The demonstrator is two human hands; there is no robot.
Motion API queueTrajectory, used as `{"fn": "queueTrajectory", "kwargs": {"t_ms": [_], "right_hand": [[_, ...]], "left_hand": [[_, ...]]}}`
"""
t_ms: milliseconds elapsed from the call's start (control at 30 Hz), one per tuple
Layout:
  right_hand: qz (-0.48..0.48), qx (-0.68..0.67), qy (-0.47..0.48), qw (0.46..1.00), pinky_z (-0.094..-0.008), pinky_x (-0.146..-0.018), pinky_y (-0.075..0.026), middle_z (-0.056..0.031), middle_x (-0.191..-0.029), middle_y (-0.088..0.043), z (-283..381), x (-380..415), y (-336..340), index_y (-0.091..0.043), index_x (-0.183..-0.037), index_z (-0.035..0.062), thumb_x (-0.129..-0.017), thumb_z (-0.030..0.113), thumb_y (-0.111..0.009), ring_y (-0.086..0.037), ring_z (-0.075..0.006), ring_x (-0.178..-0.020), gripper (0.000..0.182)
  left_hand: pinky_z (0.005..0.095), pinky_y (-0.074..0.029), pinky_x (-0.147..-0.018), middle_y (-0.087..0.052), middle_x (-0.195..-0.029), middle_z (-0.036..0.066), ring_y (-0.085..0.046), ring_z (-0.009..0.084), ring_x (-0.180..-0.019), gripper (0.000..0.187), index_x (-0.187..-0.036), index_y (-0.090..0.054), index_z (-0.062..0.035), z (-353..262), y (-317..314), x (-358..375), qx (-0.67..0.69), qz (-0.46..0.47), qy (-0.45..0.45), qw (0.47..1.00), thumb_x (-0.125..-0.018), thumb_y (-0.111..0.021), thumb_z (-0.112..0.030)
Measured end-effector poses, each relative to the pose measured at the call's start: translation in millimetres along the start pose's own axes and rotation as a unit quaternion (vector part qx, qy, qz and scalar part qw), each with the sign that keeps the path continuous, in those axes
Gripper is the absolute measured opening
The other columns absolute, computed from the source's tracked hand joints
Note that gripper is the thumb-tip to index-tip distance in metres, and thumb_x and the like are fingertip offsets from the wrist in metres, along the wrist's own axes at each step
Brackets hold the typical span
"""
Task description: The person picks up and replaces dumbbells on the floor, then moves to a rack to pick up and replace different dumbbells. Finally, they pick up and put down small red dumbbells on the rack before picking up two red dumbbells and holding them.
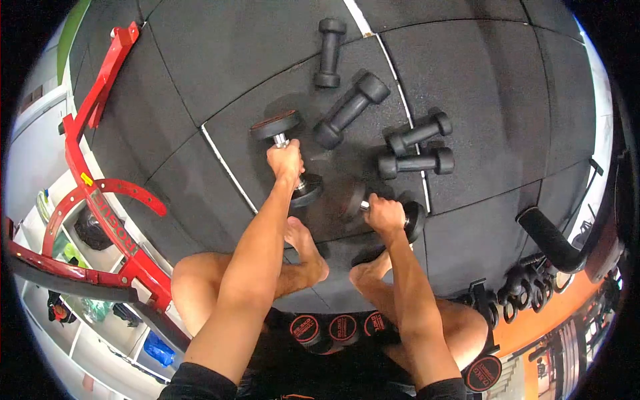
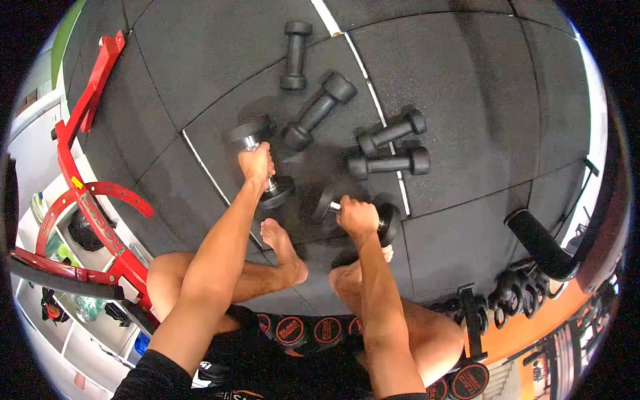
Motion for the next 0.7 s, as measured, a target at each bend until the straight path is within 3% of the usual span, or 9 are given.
{"fn": "queueTrajectory", "kwargs": {"t_ms": [133,267,333,367,400,467,500,600,700], "right_hand": [[0.006,-0.009,-0.012,1.0,-0.046,-0.064,-0.057,-0.0149,-0.075,-0.07,2,-1,-1,-0.057,-0.086,0.0084,-0.076,0.027,-0.07,-0.071,-0.0341,-0.07,0.025],[0.01,-0.012,-0.015,1.0,-0.0468,-0.068,-0.056,-0.0143,-0.076,-0.07,-7,-4,-2,-0.059,-0.087,0.009,-0.075,0.03,-0.072,-0.07,-0.0354,-0.074,0.027],[0.006,-0.021,-0.015,1.0,-0.047,-0.068,-0.056,-0.0147,-0.08,-0.07,-5,-3,3,-0.059,-0.09,0.0088,-0.075,0.029,-0.073,-0.07,-0.0357,-0.076,0.028],[-0.015,-0.035,-0.014,0.999,-0.0486,-0.067,-0.057,-0.0172,-0.079,-0.071,-3,1,8,-0.06,-0.088,0.0071,-0.078,0.024,-0.067,-0.071,-0.0385,-0.074,0.021],[0.015,-0.054,-0.032,0.998,-0.0474,-0.073,-0.055,-0.0158,-0.086,-0.071,-1,4,13,-0.06,-0.093,0.0078,-0.079,0.026,-0.069,-0.07,-0.0365,-0.081,0.024],[-0.071,-0.042,-0.022,0.996,-0.0432,-0.085,-0.051,-0.0131,-0.095,-0.068,6,19,33,-0.058,-0.096,0.0086,-0.078,0.027,-0.072,-0.066,-0.0318,-0.094,0.03],[-0.005,-0.042,-0.058,0.997,-0.0413,-0.097,-0.043,-0.012,-0.108,-0.063,8,27,47,-0.056,-0.108,0.0082,-0.076,0.026,-0.074,-0.058,-0.0287,-0.109,0.042],[-0.132,-0.006,-0.011,0.991,-0.0427,-0.103,-0.039,-0.0127,-0.118,-0.059,15,78,91,-0.054,-0.12,0.0061,-0.072,0.024,-0.076,-0.052,-0.0292,-0.118,0.056],[-0.134,-0.017,-0.031,0.99,-0.0449,-0.109,-0.033,-0.0158,-0.132,-0.052,19,135,121,-0.049,-0.131,0.0055,-0.067,0.02,-0.076,-0.046,-0.032,-0.125,0.071]], "left_hand": [[0.0309,-0.038,-0.033,-0.048,-0.051,0.003,-0.045,0.0137,-0.036,0.027,-0.064,-0.049,-0.0076,1,0,-2,-0.01,0.007,-0.011,1.0,-0.085,-0.065,-0.01],[0.0279,-0.043,-0.038,-0.055,-0.062,0.004,-0.051,0.0138,-0.043,0.033,-0.075,-0.055,-0.0048,-3,7,9,0.001,0.039,-0.04,0.998,-0.079,-0.082,-0.024],[0.0309,-0.053,-0.058,-0.061,-0.086,0.009,-0.062,0.0168,-0.07,0.067,-0.114,-0.047,0.0019,-4,19,9,-0.052,0.078,-0.04,0.995,-0.069,-0.09,-0.025],[0.0332,-0.053,-0.076,-0.06,-0.104,0.014,-0.061,0.02,-0.088,0.086,-0.126,-0.036,0.0038,-4,26,14,-0.056,0.098,-0.066,0.991,-0.067,-0.091,-0.025],[0.0371,-0.049,-0.092,-0.054,-0.12,0.019,-0.058,0.0245,-0.103,0.097,-0.135,-0.029,0.005,-14,32,38,-0.041,0.104,-0.044,0.993,-0.066,-0.091,-0.025],[0.0392,-0.041,-0.103,-0.045,-0.134,0.022,-0.051,0.0284,-0.121,0.106,-0.143,-0.024,0.0029,-18,54,53,-0.145,0.079,-0.068,0.984,-0.066,-0.09,-0.026],[0.04,-0.032,-0.112,-0.036,-0.144,0.023,-0.037,0.0308,-0.136,0.113,-0.148,-0.018,-0.0001,-21,63,65,-0.154,0.093,-0.073,0.981,-0.065,-0.09,-0.028],[0.0402,-0.031,-0.113,-0.033,-0.147,0.023,-0.033,0.0325,-0.139,0.114,-0.15,-0.017,-0.0003,-38,89,117,-0.202,0.105,-0.112,0.967,-0.065,-0.089,-0.027],[0.0417,-0.029,-0.115,-0.027,-0.153,0.025,-0.029,0.0337,-0.142,0.117,-0.151,-0.016,0.0018,-41,118,173,-0.22,0.106,-0.098,0.965,-0.065,-0.089,-0.029]]}}
Point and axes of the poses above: each hand's wrist, its own x-axis away from the middle knuckle, its own y-axis out of the back of the hand, z = x × y, the point moved 4 cm from there along -x, towards the middle knuckle
